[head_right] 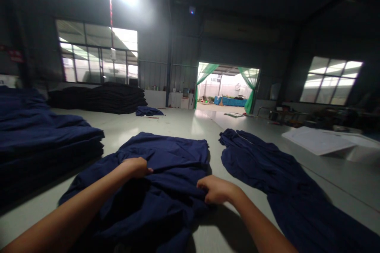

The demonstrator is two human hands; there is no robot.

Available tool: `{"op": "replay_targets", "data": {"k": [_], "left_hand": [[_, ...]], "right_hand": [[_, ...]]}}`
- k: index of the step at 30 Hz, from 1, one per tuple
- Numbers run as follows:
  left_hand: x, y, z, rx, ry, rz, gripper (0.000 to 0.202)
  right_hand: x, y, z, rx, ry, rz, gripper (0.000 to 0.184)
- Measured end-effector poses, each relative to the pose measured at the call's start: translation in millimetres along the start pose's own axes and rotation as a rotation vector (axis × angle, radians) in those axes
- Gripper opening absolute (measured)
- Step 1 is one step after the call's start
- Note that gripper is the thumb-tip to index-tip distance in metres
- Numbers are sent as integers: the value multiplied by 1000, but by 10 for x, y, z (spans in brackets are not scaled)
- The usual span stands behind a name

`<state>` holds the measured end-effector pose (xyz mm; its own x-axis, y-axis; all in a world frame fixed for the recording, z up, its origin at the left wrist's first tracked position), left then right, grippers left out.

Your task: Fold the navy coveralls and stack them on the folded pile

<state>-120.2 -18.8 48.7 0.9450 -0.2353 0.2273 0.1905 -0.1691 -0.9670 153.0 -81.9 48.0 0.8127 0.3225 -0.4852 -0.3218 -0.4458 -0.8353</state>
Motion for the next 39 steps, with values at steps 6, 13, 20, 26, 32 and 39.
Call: {"op": "replay_targets", "data": {"k": [6, 13, 20, 26, 32, 39], "left_hand": [[-87, 67, 88, -46, -112, 130, 66], [502, 136, 75, 194, 266, 239, 55], [1146, 412, -8, 147, 786, 159, 41], [1012, 289, -60, 98, 518, 327, 18], [1292, 296, -192, 295, 678, 285, 37], [1101, 167, -40, 541, 280, 166, 33]], "right_hand": [[329, -432, 454, 426, 88, 153, 35], [704, -352, 883, 621, 122, -30, 23], [790, -375, 915, 771, 181, 39, 25], [800, -281, 998, 684, 293, -34, 22], [567, -369, 776, 743, 354, -127, 20], [280, -381, 304, 481, 70, -51, 17]]}}
Point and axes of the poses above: each hand's wrist, its own z-axis towards the middle knuckle, its own y-axis out of the palm, x = y × z, the point moved 4 cm from there along z, towards the middle knuckle, and after that the axes turned 6 degrees about z, right-handed, at the moved point
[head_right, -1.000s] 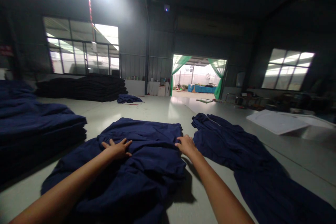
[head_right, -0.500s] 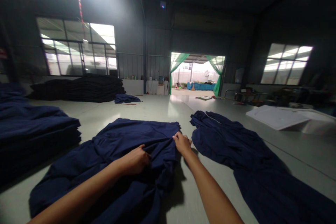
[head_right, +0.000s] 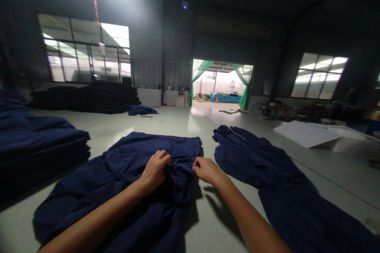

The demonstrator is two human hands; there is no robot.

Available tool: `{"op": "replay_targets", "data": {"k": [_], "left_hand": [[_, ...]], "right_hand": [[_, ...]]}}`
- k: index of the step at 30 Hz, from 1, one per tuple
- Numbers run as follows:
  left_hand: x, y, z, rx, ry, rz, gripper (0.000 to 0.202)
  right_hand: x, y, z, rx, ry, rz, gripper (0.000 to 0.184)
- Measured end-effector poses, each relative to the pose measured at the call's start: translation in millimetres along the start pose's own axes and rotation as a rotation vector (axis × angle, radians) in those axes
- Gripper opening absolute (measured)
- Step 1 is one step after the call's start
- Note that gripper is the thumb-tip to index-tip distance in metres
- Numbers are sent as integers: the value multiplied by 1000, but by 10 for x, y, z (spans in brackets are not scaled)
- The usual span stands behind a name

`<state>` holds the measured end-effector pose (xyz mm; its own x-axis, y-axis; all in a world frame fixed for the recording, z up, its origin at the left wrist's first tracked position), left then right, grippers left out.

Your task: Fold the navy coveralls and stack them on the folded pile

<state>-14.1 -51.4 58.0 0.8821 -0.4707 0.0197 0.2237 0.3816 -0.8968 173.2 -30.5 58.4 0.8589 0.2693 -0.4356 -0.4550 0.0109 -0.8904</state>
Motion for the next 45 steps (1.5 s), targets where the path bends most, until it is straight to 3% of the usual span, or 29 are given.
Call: {"op": "replay_targets", "data": {"k": [4, 7, 12, 14, 17, 19, 23, 27, 31, 35, 41, 45], "left_hand": [[255, -42, -152, -12, 347, -51, 55], [394, -24, -250, -9, 521, -54, 24], [303, -23, -246, -19, 447, -22, 18], [272, -34, -261, -49, 421, 6, 32], [325, -23, -317, -111, 484, 41, 54], [384, -8, -345, -131, 530, 30, 47], [430, -22, -338, -73, 567, -50, 9], [376, -58, -313, -68, 564, -49, 15], [300, -90, -289, -64, 471, 62, 14], [285, -48, -289, -143, 448, 112, 12], [459, -182, -356, -155, 560, -10, 6], [656, -228, -429, -287, 616, -143, 14]], "right_hand": [[31, 157, -3, 30, -51, 137, 25], [109, 302, 75, 53, -82, 231, 32], [351, 428, 168, 199, -39, 205, 45], [422, 463, 224, 235, -39, 147, 48], [503, 505, 362, 230, 11, 115, 42], [539, 509, 469, 215, 47, 133, 32], [610, 462, 638, 236, 28, 205, 24], [757, 469, 697, 271, 21, 299, 28], [879, 538, 707, 305, 45, 360, 27], [917, 557, 720, 328, 61, 379, 28], [952, 513, 696, 344, 158, 338, 27], [922, 483, 658, 334, 220, 285, 24]]}}
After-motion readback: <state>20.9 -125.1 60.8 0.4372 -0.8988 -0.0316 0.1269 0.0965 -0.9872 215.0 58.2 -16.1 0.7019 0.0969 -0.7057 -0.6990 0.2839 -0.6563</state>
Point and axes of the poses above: each hand's wrist, its own z-axis towards the middle knuckle, its own y-axis out of the palm, x = y × z, the point moved 4 cm from there along z, towards the middle knuckle, and after that the axes turned 6 degrees about z, right-handed, at the moved point
